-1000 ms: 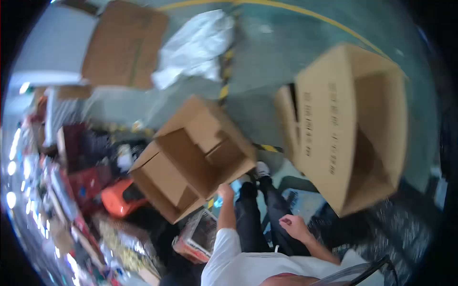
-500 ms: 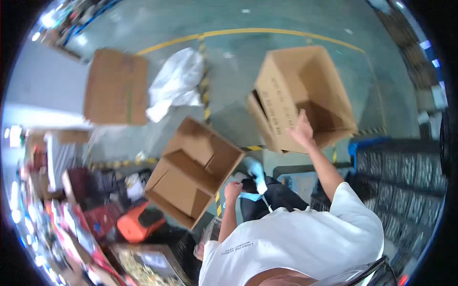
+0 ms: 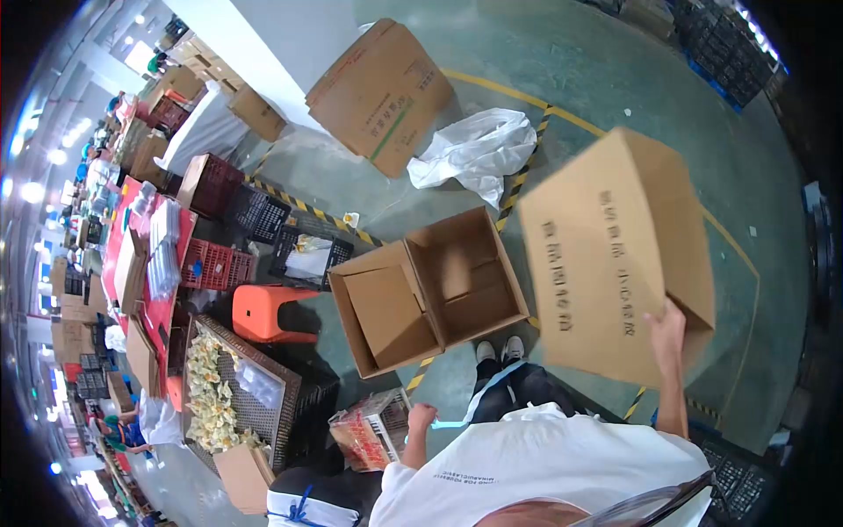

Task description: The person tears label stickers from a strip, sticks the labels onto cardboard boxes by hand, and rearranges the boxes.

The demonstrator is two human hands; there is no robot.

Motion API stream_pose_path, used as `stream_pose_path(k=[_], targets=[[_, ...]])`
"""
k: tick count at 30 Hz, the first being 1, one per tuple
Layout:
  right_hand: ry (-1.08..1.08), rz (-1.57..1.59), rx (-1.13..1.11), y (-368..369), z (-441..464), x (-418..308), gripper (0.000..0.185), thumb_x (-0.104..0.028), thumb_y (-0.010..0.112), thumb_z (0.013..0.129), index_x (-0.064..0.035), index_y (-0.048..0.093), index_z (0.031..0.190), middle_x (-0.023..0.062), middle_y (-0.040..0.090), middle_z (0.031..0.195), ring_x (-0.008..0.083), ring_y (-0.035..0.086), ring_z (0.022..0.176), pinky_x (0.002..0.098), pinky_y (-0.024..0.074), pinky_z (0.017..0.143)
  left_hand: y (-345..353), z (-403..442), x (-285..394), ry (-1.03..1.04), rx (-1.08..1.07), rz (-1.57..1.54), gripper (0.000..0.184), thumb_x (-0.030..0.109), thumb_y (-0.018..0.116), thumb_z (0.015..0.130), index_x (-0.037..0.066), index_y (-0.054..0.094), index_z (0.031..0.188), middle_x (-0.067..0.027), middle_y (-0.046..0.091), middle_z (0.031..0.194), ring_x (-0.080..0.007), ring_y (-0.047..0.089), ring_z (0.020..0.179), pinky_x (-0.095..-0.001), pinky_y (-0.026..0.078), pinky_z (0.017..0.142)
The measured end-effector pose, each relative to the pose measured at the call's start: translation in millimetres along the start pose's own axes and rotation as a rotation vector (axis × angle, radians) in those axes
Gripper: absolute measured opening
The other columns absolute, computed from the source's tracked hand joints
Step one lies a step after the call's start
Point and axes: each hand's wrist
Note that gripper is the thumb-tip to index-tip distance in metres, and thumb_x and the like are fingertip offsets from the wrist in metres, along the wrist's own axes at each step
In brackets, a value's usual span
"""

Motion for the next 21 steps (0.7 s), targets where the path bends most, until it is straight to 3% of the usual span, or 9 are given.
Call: stream_pose_path(k=[1,2,4,6,10,12,14,17,21], targets=[[-0.064,0.065,-0.007,13,-12,-20,0.034,0.005,0.064,0.072,0.0024,0.057,0.105,0.0206,0.065,0.090,0.0278,0.065,0.088,0.0335,0.0485,0.075,11,-2,-6,0.027,0.023,-0.006,0.022,0.025,0.058,0.071,0.011,0.072,0.080,-0.0131,0.068,0.077,-0.0295,0.066,0.081,-0.0374,0.051,0.075],[-0.084,-0.151,-0.033,23,-27,-47,0.032,0.003,0.066,0.071,0.0019,0.058,0.102,0.0217,0.064,0.090,0.0327,0.064,0.088,0.0368,0.0489,0.074,27,4,-21,0.019,-0.030,-0.052,0.024,0.027,0.059,0.071,0.011,0.072,0.084,-0.0148,0.067,0.083,-0.0294,0.065,0.086,-0.0381,0.051,0.078],[-0.272,-0.030,-0.087,62,-27,-62,0.034,-0.004,0.069,0.070,-0.0001,0.058,0.102,0.0231,0.063,0.083,0.0391,0.061,0.082,0.0439,0.0480,0.068,51,18,-24,0.042,-0.048,-0.023,0.025,0.027,0.059,0.071,0.011,0.072,0.085,-0.0145,0.067,0.084,-0.0293,0.065,0.086,-0.0382,0.051,0.077],[-0.345,-0.193,-0.155,102,-25,-77,0.034,-0.009,0.069,0.072,-0.0010,0.058,0.103,0.0241,0.061,0.077,0.0399,0.060,0.077,0.0462,0.0471,0.065,72,23,-18,0.074,-0.083,-0.007,0.025,0.027,0.059,0.071,0.012,0.072,0.087,-0.0139,0.067,0.085,-0.0290,0.065,0.084,-0.0378,0.051,0.076],[-0.598,-0.316,-0.333,175,-30,-134,0.029,-0.016,0.066,0.076,-0.0059,0.058,0.102,0.0212,0.061,0.072,0.0383,0.061,0.071,0.0472,0.0474,0.062,47,-17,15,0.050,-0.109,-0.211,0.023,0.027,0.060,0.072,0.012,0.072,0.085,-0.0133,0.068,0.080,-0.0271,0.065,0.077,-0.0357,0.051,0.072],[-0.712,-0.274,-0.414,226,-32,-139,0.024,-0.015,0.061,0.078,-0.0072,0.058,0.101,0.0193,0.062,0.073,0.0375,0.061,0.069,0.0470,0.0478,0.060,45,-21,20,0.045,0.038,-0.303,0.023,0.026,0.061,0.072,0.011,0.072,0.086,-0.0134,0.068,0.079,-0.0243,0.066,0.074,-0.0343,0.051,0.070],[-0.798,-0.127,-0.487,267,-45,-152,0.025,-0.005,0.055,0.075,-0.0069,0.058,0.100,0.0204,0.062,0.075,0.0376,0.061,0.072,0.0465,0.0480,0.061,44,-31,11,-0.015,-0.003,-0.354,0.023,0.025,0.061,0.073,0.009,0.072,0.087,-0.0128,0.068,0.079,-0.0230,0.066,0.073,-0.0336,0.051,0.069],[-0.927,-0.218,-0.609,333,-71,-157,0.022,-0.006,0.048,0.074,-0.0054,0.055,0.095,0.0177,0.062,0.073,0.0364,0.062,0.069,0.0468,0.0485,0.059,50,-46,-6,-0.080,0.012,-0.360,0.025,0.026,0.062,0.074,0.008,0.071,0.089,-0.0124,0.069,0.081,-0.0237,0.066,0.075,-0.0335,0.050,0.071],[-1.076,-0.419,-0.614,416,-105,-127,0.009,-0.013,0.053,0.077,-0.0105,0.055,0.085,0.0079,0.064,0.070,0.0236,0.066,0.066,0.0375,0.0516,0.053,72,-55,-41,-0.122,0.019,-0.408,0.027,0.027,0.063,0.075,0.007,0.071,0.091,-0.0125,0.069,0.081,-0.0240,0.066,0.079,-0.0333,0.049,0.074]])
Point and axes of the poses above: each hand's wrist, its own z-axis towards the middle knuckle, its own y-axis out of the palm, x = y × z
